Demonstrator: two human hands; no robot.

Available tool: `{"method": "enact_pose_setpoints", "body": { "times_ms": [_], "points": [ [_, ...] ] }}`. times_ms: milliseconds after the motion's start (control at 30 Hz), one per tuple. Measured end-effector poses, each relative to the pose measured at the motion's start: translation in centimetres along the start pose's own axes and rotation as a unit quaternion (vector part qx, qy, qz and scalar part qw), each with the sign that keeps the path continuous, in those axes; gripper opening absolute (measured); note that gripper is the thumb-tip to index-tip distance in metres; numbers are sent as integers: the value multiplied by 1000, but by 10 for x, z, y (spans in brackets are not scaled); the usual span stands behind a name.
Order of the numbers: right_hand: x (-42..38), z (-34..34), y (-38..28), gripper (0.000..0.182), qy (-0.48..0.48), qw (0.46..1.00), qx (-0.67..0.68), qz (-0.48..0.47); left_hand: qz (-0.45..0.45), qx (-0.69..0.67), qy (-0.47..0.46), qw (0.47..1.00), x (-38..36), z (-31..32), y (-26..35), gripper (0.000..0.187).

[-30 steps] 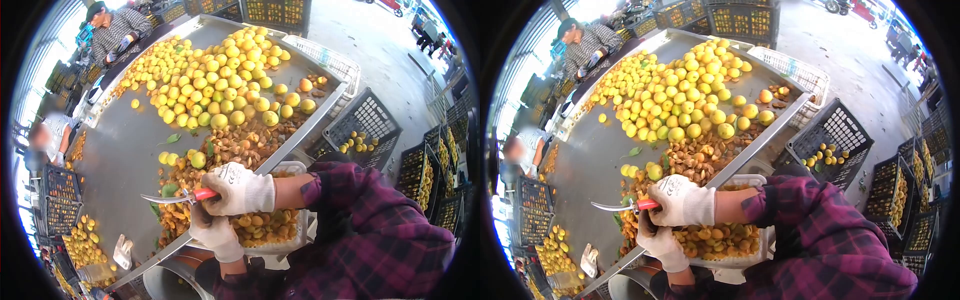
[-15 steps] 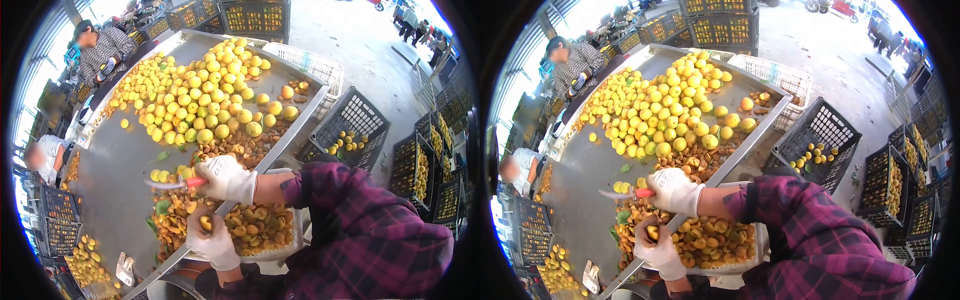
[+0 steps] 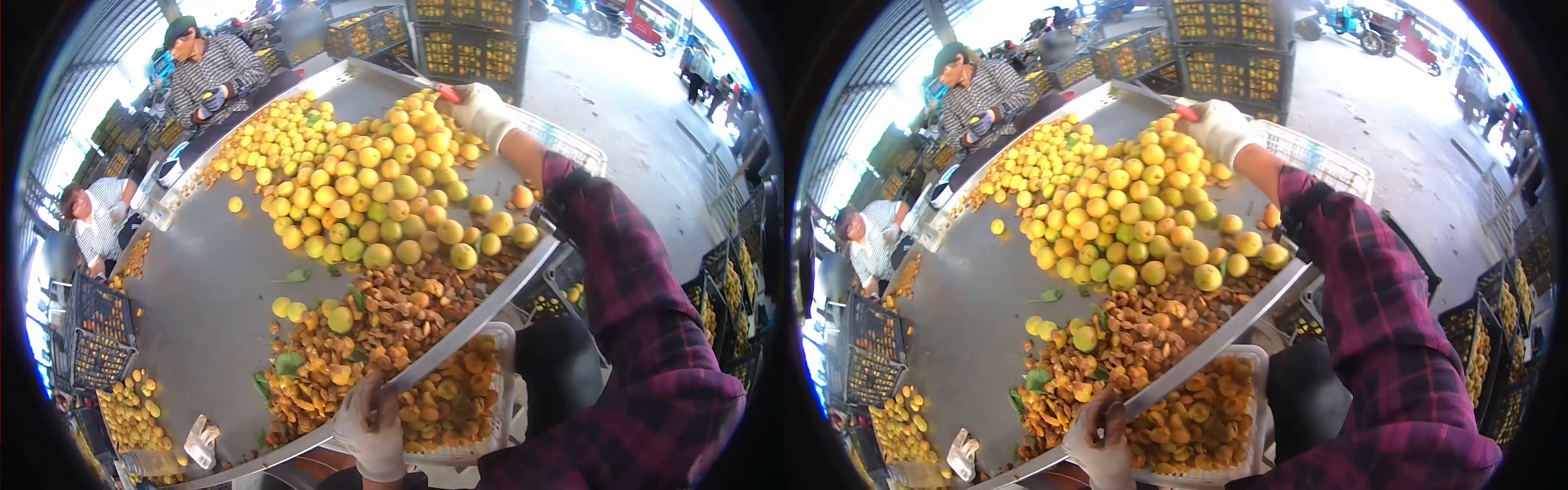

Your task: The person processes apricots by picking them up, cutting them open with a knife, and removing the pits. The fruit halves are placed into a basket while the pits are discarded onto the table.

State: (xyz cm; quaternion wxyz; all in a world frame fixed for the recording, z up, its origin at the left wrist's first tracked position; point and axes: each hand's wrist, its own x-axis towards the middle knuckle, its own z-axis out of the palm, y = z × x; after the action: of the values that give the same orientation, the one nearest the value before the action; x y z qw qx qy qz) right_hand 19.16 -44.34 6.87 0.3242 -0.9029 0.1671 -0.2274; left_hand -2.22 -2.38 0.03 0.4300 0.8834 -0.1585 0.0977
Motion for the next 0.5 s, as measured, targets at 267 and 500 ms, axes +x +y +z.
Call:
{"method": "enact_pose_setpoints", "body": {
  "times_ms": [267,500],
  "points": [
    [89,99,93,50,-28,976,-203,-66,-31,-25,-52,998,2,4,-15,36],
    [57,100,112,57,-64,950,-275,-131,-27,-57,-32,997,-1,-1,-10,29]
  ]
}}
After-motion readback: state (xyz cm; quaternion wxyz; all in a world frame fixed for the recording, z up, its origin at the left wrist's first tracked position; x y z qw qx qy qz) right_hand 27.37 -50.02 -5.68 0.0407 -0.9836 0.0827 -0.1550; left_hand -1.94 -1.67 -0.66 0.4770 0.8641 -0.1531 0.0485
